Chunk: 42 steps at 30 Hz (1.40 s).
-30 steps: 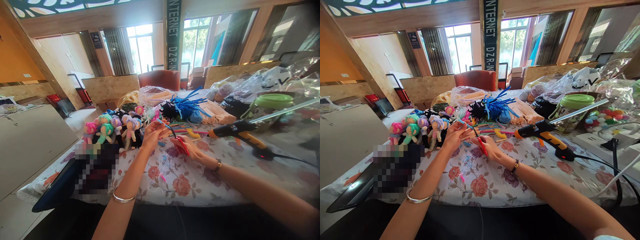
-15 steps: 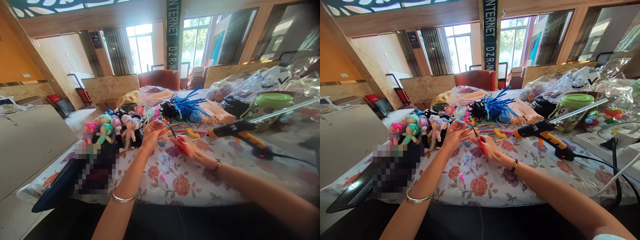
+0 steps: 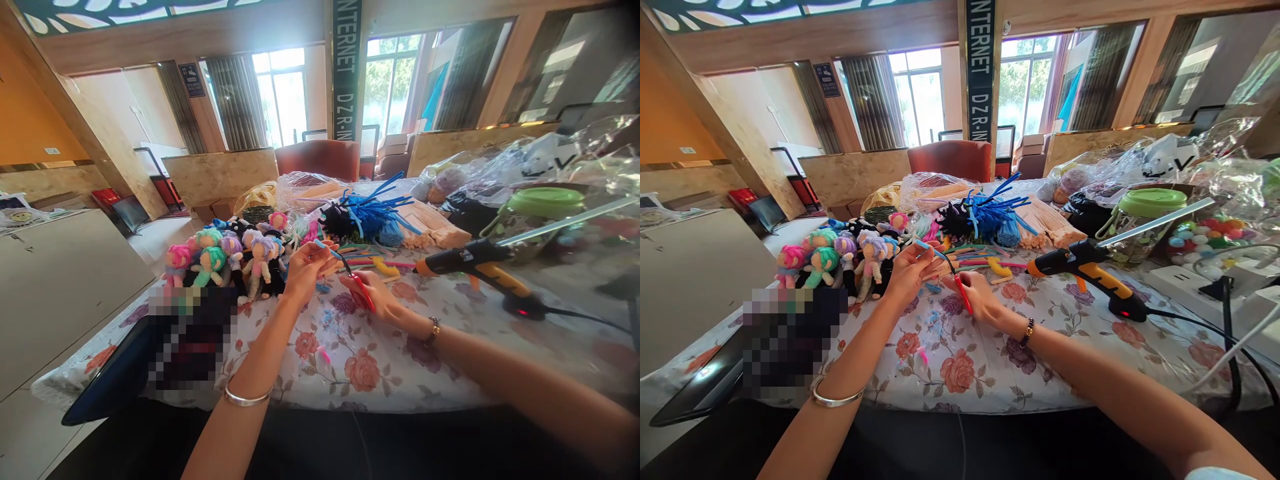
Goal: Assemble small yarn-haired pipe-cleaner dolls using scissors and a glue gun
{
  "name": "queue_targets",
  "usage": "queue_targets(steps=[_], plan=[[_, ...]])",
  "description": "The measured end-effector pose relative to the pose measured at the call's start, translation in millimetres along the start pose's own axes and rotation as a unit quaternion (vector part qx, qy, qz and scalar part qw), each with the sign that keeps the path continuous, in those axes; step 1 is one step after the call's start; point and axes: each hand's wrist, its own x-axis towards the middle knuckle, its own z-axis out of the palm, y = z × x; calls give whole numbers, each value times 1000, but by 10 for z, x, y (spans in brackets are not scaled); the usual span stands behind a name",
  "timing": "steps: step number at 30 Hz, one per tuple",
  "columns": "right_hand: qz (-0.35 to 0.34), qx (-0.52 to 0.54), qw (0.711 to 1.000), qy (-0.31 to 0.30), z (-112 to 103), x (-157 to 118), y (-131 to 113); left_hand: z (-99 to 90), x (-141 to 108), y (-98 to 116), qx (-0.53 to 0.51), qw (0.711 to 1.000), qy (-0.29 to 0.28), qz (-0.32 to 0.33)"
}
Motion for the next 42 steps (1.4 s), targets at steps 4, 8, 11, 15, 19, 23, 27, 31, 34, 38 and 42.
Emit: queue_targets(steps=[4,8,11,15,19,23,27,31,34,38,42], plan=[[-2,32,999,-24,15,19,36,19,-5,11,-16,1000,-1,4],[-7,59,997,-38,25,42,94,21,-2,18,-24,1000,-4,5],[-23,44,998,-28,35,55,140,13,-1,17,-20,1000,-4,3],[-28,18,999,-22,48,71,155,6,2,11,-20,1000,0,6],[-25,11,999,-21,28,59,102,5,4,13,-20,1000,-3,5],[-17,26,999,-40,-6,39,58,10,1,23,-24,1000,2,5],[-20,19,999,-35,-3,52,65,13,0,28,-25,1000,6,-1],[-19,6,999,-31,-17,43,24,15,-6,31,-22,1000,5,1],[-8,10,999,-37,-50,7,-39,18,-15,36,-13,1000,7,1],[-5,14,999,-41,-61,-8,-54,21,-16,37,-14,1000,8,-1],[-10,31,998,-55,-46,9,-22,12,-6,31,-21,1000,7,1]])
